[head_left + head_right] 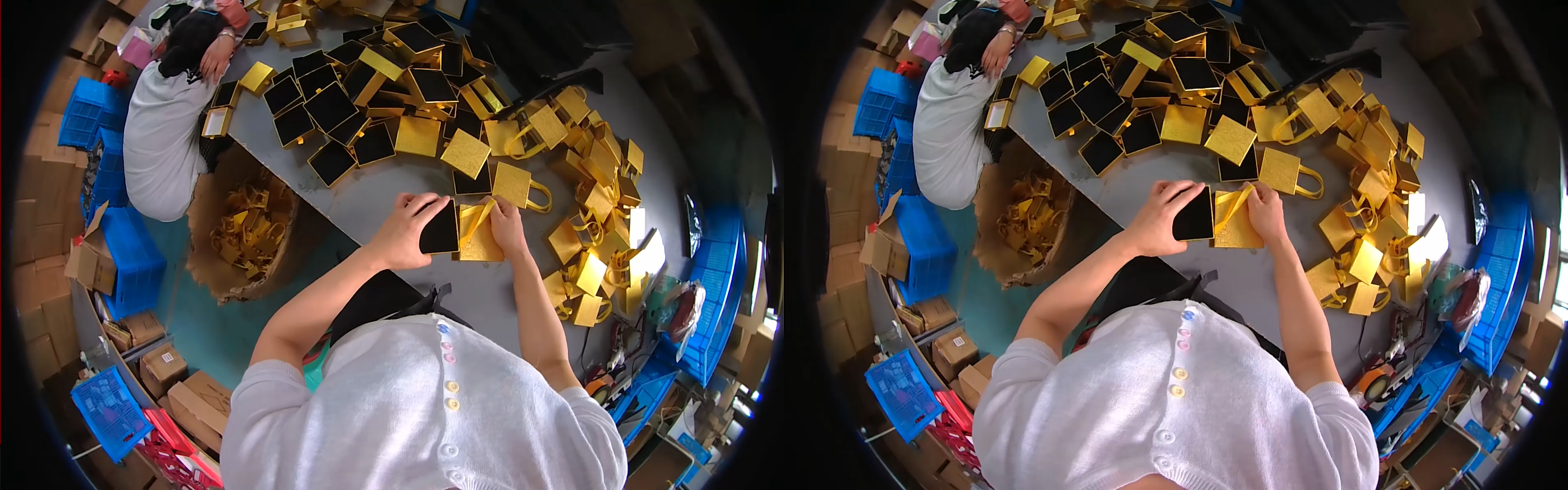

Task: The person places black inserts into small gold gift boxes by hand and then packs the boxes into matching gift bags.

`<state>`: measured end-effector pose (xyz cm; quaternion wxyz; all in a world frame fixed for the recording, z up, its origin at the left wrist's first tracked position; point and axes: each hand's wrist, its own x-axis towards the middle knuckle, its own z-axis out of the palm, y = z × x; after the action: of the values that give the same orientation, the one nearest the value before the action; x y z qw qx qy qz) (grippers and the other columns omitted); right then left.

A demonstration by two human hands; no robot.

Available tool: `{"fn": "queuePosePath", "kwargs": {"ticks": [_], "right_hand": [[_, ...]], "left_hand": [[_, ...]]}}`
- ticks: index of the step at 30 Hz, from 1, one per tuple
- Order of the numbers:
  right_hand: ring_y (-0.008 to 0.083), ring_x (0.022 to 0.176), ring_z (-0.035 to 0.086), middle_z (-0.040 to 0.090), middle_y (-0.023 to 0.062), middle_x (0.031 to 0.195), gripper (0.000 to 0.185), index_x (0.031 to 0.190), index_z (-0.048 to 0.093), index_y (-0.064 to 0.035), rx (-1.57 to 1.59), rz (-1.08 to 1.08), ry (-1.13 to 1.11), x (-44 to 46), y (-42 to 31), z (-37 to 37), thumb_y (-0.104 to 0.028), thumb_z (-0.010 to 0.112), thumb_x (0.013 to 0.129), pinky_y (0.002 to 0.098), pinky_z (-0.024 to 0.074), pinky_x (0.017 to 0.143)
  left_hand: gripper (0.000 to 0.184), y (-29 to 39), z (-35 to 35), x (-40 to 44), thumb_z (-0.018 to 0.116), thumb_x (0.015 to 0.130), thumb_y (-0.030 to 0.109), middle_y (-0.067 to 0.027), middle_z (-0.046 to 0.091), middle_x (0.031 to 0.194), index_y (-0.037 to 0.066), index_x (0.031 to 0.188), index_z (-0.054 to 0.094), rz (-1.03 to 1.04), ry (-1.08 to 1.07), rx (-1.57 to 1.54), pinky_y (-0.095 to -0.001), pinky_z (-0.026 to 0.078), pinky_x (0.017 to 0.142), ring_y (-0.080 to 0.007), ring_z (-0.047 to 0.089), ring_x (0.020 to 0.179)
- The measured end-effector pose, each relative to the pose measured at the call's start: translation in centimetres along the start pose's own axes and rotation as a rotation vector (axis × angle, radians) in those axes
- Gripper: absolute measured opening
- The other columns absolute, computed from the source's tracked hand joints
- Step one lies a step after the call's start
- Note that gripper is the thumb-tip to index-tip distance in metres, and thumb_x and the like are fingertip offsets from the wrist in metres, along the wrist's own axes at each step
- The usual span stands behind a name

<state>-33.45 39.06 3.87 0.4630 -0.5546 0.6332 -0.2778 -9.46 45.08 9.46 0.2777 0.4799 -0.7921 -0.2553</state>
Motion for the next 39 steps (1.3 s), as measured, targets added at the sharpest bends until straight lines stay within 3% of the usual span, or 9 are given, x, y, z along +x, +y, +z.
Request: {"fn": "queuePosePath", "kwargs": {"ticks": [7, 12, 15, 21, 23, 26, 30, 34, 39], "right_hand": [[0.0245, 0.077, 0.065, 0.068, 0.0171, 0.084, 0.03, 0.098, 0.065, 0.001, -0.064, 0.118, -0.039, -1.0, -1.9, 1.1, -0.026, 0.055, 0.091, 0.0331, 0.0489, 0.071], [0.0276, 0.075, 0.065, 0.067, 0.0185, 0.083, 0.027, 0.095, 0.064, 0.0014, -0.087, 0.061, -0.019, -1.9, -3.1, 2.3, -0.023, 0.053, 0.091, 0.0349, 0.0492, 0.07], [0.0284, 0.074, 0.065, 0.066, 0.0191, 0.081, 0.024, 0.094, 0.063, 0.0016, -0.065, -0.031, -0.035, -3.1, -5.8, 4.1, -0.019, 0.052, 0.09, 0.0354, 0.0492, 0.069], [0.0234, 0.073, 0.064, 0.065, 0.0179, 0.077, 0.02, 0.096, 0.062, 0.0019, -0.026, -0.108, -0.158, -3.2, -5.9, 6.0, -0.013, 0.051, 0.089, 0.0347, 0.0492, 0.067], [0.0235, 0.1, 0.059, 0.061, 0.0161, 0.111, 0.043, 0.123, 0.053, -0.0082, 0.176, -0.074, -0.821, -1.8, -5.9, 4.0, -0.013, 0.065, 0.082, 0.0336, 0.0471, 0.087], [0.0308, 0.122, 0.048, 0.048, 0.0156, 0.133, 0.076, 0.136, 0.045, -0.0137, -0.488, -0.381, -0.271, 4.8, 0.2, -1.5, -0.013, 0.077, 0.067, 0.039, 0.04, 0.102], [0.0367, 0.131, 0.034, 0.039, 0.0158, 0.138, 0.107, 0.147, 0.021, -0.0211, -1.087, -0.392, -0.111, 10.6, 8.3, -5.7, -0.02, 0.083, 0.059, 0.0511, 0.0339, 0.104], [0.0391, 0.128, 0.038, 0.045, 0.0163, 0.131, 0.111, 0.145, 0.024, -0.0147, -1.16, -0.104, -0.189, 8.5, 2.7, -4.5, -0.022, 0.085, 0.053, 0.0493, 0.0332, 0.105], [0.0393, 0.129, 0.038, 0.046, 0.0128, 0.133, 0.1, 0.133, 0.038, -0.0102, -0.615, -0.955, -0.512, -1.5, -9.2, -0.6, -0.015, 0.086, 0.044, 0.0505, 0.0321, 0.106]], "left_hand": [[0.095, 0.2, -0.1, -0.8, 0.076, 0.057, 0.016, -0.0125, 0.04, 0.136, 0.007, 0.142, 0.036, -0.082, -0.283, 0.028, -0.0415, 0.033, 0.106, -0.0365, 0.037, 0.118], [0.08, -1.0, 1.8, -1.4, 0.06, 0.089, 0.039, -0.0144, 0.029, 0.149, 0.01, 0.151, 0.019, -0.284, 0.267, -0.706, -0.0422, 0.015, 0.115, -0.0302, 0.023, 0.139], [0.07, 0.5, 3.0, -1.0, 0.048, 0.097, 0.042, -0.0144, 0.024, 0.152, 0.01, 0.151, 0.018, -0.276, 0.209, -0.958, -0.0408, 0.014, 0.116, -0.0292, 0.021, 0.141], [0.049, 0.3, 2.1, -1.5, 0.064, 0.09, 0.019, -0.0152, 0.048, 0.131, 0.006, 0.135, 0.047, -0.485, 0.275, -0.682, -0.0327, 0.042, 0.098, -0.0257, 0.055, 0.113], [0.048, -3.1, 2.2, -4.5, 0.066, 0.087, 0.013, -0.0145, 0.051, 0.126, 0.005, 0.131, 0.05, -0.419, 0.329, -0.558, -0.0312, 0.045, 0.09, -0.0242, 0.058, 0.103], [0.048, -8.5, -3.7, -11.4, 0.069, 0.085, 0.018, -0.0157, 0.052, 0.124, 0.004, 0.127, 0.051, -0.806, 0.411, -0.485, -0.0365, 0.045, 0.091, -0.0282, 0.056, 0.106], [0.054, -13.9, -8.7, -18.3, 0.067, 0.083, 0.035, -0.0176, 0.049, 0.124, 0.006, 0.125, 0.051, -0.995, 0.704, 0.704, -0.0497, 0.032, 0.1, -0.039, 0.038, 0.121], [0.032, -7.8, -7.3, -14.2, 0.068, 0.081, 0.021, -0.0141, 0.067, 0.098, 0.0, 0.105, 0.066, -0.917, 0.55, -0.207, -0.0327, 0.052, 0.075, -0.0215, 0.064, 0.089], [0.06, -2.2, 3.0, -6.3, 0.061, 0.091, 0.045, -0.0139, 0.058, 0.125, 0.004, 0.132, 0.049, -0.757, -0.236, -1.795, -0.0384, 0.043, 0.1, -0.0269, 0.053, 0.118]]}}
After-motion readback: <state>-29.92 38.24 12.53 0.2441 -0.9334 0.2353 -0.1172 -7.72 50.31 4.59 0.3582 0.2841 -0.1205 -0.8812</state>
